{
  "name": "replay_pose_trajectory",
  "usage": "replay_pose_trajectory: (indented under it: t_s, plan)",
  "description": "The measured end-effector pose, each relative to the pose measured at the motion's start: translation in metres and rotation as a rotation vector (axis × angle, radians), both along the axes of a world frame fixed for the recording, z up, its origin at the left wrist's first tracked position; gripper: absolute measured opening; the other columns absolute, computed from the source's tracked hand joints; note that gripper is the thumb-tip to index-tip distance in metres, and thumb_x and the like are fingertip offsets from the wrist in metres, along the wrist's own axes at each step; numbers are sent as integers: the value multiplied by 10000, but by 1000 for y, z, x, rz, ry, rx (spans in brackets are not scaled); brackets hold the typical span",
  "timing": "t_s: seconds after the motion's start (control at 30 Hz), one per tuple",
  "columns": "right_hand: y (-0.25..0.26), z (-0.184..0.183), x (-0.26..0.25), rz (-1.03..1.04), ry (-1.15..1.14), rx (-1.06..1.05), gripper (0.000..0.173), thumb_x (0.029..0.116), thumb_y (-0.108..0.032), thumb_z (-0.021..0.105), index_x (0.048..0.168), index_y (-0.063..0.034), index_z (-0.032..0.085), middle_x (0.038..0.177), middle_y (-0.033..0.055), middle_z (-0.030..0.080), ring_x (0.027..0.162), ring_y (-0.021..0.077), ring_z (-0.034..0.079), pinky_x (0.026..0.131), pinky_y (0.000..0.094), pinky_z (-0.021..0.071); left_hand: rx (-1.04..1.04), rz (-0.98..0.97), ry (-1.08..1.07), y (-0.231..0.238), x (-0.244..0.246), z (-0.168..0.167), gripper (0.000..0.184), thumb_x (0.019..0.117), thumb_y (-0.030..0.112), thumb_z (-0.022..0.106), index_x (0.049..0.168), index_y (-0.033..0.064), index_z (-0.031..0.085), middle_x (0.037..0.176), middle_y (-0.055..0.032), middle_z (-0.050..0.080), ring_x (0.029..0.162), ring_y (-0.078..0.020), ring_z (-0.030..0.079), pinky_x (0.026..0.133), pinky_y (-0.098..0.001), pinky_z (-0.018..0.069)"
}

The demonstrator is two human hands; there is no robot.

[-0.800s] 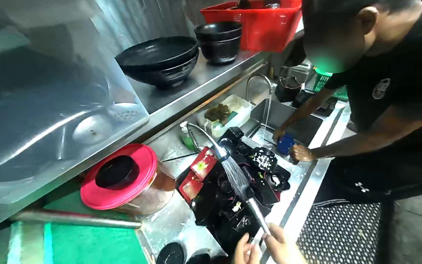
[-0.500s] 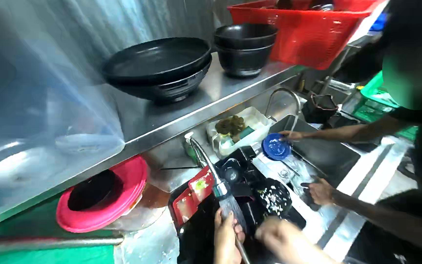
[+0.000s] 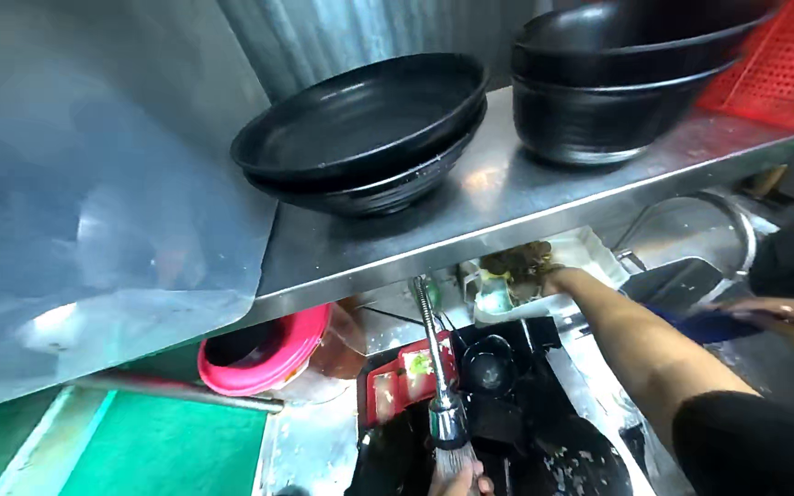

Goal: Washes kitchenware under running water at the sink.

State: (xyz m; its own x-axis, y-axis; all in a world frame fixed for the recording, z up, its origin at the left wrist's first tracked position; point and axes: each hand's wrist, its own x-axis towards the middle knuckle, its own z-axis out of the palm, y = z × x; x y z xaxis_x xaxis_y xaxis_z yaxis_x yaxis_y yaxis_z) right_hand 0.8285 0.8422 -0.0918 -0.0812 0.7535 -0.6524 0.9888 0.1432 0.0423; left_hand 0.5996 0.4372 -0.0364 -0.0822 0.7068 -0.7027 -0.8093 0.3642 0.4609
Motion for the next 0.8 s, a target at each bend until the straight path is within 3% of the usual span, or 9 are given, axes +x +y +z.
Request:
replay_pose_trajectory:
  t_s: [0.1, 0.23, 0.3, 0.37, 0.47, 0.53, 0.6, 0.67, 0.8]
  plan:
    - [0, 27, 0, 28, 136, 80, 475, 817, -331, 817, 1131, 12, 720, 1169, 269, 679, 1137, 453, 625, 953, 701, 454, 91, 90, 61, -4, 1, 3, 374, 1107, 125, 341, 1479, 123, 299, 1022, -117, 633, 671, -139, 644, 530, -244, 532]
    - [-78, 125, -1, -64, 439, 358, 345, 874, -267, 786, 1145, -70, 705, 1047, 231, 693, 1009, 439, 656, 838, 710, 492, 21, 175, -112, -3, -2, 12, 463, 1093, 536, 269, 1219, 154, 499, 700, -29, 557, 390, -82, 475, 321, -206, 405]
    - [-148, 142, -15, -56, 644, 355, 249, 892, -187, 758, 1092, -84, 654, 867, 151, 677, 766, 342, 671, 663, 607, 543, 7, 246, -161, 1, -1, 11, 446, 1094, 513, 306, 1153, 132, 529, 711, -32, 574, 468, -106, 562, 393, -228, 490]
    - [-235, 135, -46, -142, 847, 243, 379, 908, -127, 717, 1260, -145, 575, 911, 96, 719, 724, 257, 722, 642, 511, 625, -7, 399, -175, 8, 2, 12, 357, 1111, 366, 383, 1221, 64, 540, 914, -135, 673, 747, -239, 722, 650, -370, 643]
    - [-350, 106, -93, -253, 1020, 150, 654, 941, -138, 647, 1554, -229, 437, 1285, 71, 680, 1091, 196, 694, 948, 470, 587, 44, 425, -50, 2, 7, 4, 355, 1117, 252, 381, 1373, 34, 494, 1183, -203, 662, 1051, -310, 688, 902, -474, 589]
    - [-399, 87, -118, -350, 1153, 138, 577, 949, -231, 629, 1512, -187, 510, 1378, 62, 639, 1229, 181, 634, 1043, 442, 539, 68, 352, 133, -6, 5, 4, 344, 1110, 222, 401, 1390, 55, 509, 1153, -167, 675, 1000, -257, 690, 845, -435, 590]
    - [-420, 80, -135, -357, 1180, 29, 523, 987, -374, 581, 1493, -243, 557, 1559, 74, 489, 1437, 244, 445, 1182, 506, 371, 128, 339, 208, -17, -2, 4, 325, 1107, 176, 384, 1373, 39, 513, 1080, -144, 672, 914, -213, 686, 785, -379, 588]
    - [-417, 78, -157, -279, 1163, -33, 457, 1029, -361, 509, 1470, -271, 588, 1588, 67, 460, 1487, 240, 381, 1219, 504, 314, 178, 378, 117, -26, -13, 2, 344, 1102, 170, 324, 1359, 45, 515, 1059, -134, 670, 897, -212, 683, 772, -377, 585]
    - [-394, 64, -213, -261, 1186, 59, 366, 1041, -227, 515, 1377, -184, 652, 1379, 63, 648, 1281, 175, 606, 1100, 453, 490, 104, 399, 9, -31, -35, 10, 544, 1105, 482, 266, 1254, 82, 605, 1035, -128, 705, 935, -226, 696, 793, -430, 591]
